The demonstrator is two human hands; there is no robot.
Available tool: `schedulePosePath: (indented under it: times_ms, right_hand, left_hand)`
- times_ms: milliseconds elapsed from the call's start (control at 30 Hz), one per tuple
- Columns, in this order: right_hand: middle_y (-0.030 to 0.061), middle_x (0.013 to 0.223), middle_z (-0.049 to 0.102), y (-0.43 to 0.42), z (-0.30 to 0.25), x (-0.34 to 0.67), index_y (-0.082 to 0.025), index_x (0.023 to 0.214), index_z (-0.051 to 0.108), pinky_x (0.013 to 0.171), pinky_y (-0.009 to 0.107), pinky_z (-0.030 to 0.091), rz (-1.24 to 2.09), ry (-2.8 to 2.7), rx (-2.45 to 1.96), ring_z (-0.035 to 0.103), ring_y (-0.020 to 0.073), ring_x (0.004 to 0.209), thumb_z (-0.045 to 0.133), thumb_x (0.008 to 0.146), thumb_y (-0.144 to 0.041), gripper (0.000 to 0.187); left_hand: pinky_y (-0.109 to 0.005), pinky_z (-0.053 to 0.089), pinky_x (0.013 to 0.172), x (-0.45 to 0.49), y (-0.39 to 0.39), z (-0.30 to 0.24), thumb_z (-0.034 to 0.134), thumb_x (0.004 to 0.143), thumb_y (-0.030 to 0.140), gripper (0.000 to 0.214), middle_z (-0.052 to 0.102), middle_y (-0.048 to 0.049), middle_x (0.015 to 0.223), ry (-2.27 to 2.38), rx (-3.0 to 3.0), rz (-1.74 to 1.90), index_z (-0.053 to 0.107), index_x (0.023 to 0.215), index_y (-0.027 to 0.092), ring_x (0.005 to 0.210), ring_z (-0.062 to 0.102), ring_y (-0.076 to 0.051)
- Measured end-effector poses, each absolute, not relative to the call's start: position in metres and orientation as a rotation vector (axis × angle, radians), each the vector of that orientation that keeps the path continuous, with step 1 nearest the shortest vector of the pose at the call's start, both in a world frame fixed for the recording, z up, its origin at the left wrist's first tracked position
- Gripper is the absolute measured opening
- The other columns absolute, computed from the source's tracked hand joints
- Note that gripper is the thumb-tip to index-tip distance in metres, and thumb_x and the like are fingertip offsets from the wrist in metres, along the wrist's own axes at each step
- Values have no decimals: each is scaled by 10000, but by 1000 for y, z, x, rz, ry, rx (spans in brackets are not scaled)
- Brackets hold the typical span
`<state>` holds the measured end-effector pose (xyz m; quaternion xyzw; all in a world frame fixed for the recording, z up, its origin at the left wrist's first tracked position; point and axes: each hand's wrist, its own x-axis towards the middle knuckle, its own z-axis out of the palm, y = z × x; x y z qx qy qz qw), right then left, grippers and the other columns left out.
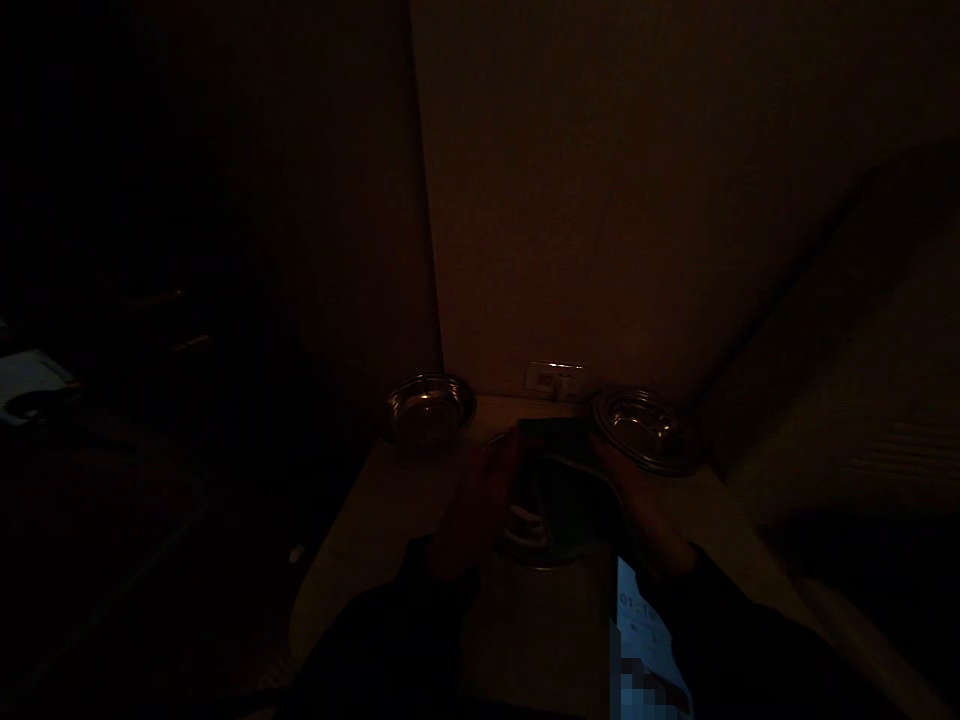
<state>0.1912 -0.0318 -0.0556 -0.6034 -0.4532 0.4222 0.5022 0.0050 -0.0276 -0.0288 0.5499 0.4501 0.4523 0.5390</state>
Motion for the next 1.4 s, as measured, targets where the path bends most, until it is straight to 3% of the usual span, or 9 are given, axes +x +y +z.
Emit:
schedulePosePath:
  times_ms: [67, 167, 333, 533, 767, 967, 1133, 1200, 1400]
  right_hand:
    - [61, 1276, 615, -30, -47, 197, -238, 1190, 635, 1031, 467, 413, 919, -1127, -1518, 518, 292, 1226, 502, 813, -623, 555]
    - [59, 1206, 657, -25, -37, 201, -253, 1191, 631, 994, 428, 444, 719, -1412, -1571, 570, 280, 1161, 470, 863, -559, 476]
    - [108, 1232, 640, -15, -39, 185, -205, 1329, 511, 921, 433, 476, 316, -2237, -1585, 620, 282, 1074, 421, 916, -256, 426]
    - [145, 1317, 572, 3, -56, 164, -229, 1360, 484, 924, 434, 470, -123, -2725, -1637, 582, 292, 1133, 467, 860, -88, 519]
    - [128, 1340, 554, 10, -82, 156, -181, 1367, 474, 982, 416, 437, 230, -2720, -1582, 536, 271, 1190, 397, 931, -251, 448]
    - [167, 1463, 401, 7, -86, 148, -179, 1373, 480, 1046, 585, 312, 543, -2821, -1508, 334, 339, 1354, 379, 933, -270, 460]
    - [130, 1409, 487, 2, -75, 159, -150, 1262, 592, 1104, 449, 300, 937, -2977, -909, 348, 244, 1357, 450, 876, -152, 412]
    - [106, 1392, 510, 3, -79, 161, -166, 1248, 603, 1103, 411, 310, 882, -2978, -815, 368, 219, 1344, 460, 870, -130, 405]
    - [171, 1424, 449, 18, -100, 160, -150, 1342, 507, 1007, 483, 403, 350, -2888, -1340, 412, 316, 1292, 477, 903, -196, 443]
  left_hand:
    - [-286, 486, 563, -14, -23, -34, 340, 837, 671, 650, 721, -107, 870, 1238, 1200, 1175, 690, 965, 139, 659, 647, -193]
    - [-260, 439, 515, -35, -10, -57, 400, 835, 629, 567, 701, -96, 823, 1569, 1198, 1194, 661, 913, 132, 598, 612, -170]
    - [-365, 459, 823, -38, 8, -101, 413, 878, 456, 406, 710, -126, 952, 1581, 1349, 994, 665, 920, 141, 905, 648, -250]
    - [-381, 441, 916, -29, 5, -112, 408, 883, 408, 385, 700, -120, 1039, 1474, 1240, 1031, 666, 962, 133, 991, 630, -249]
    - [-380, 437, 957, -20, 0, -118, 438, 893, 352, 356, 686, -116, 1121, 1372, 1215, 1078, 673, 1047, 134, 1044, 619, -241]
    - [-362, 443, 927, -13, 3, -125, 402, 911, 302, 348, 692, -137, 1082, 1471, 1289, 1131, 668, 1031, 112, 998, 631, -233]
    - [-352, 484, 832, -11, 6, -127, 370, 912, 305, 382, 714, -135, 985, 1497, 1301, 1135, 680, 988, 96, 901, 656, -234]
    - [-352, 486, 826, -12, 6, -128, 390, 903, 316, 371, 719, -129, 962, 1520, 1296, 1129, 687, 963, 102, 886, 658, -234]
    - [-356, 483, 869, -14, 6, -129, 419, 888, 281, 332, 720, -124, 1013, 1478, 1298, 1138, 694, 972, 115, 944, 658, -232]
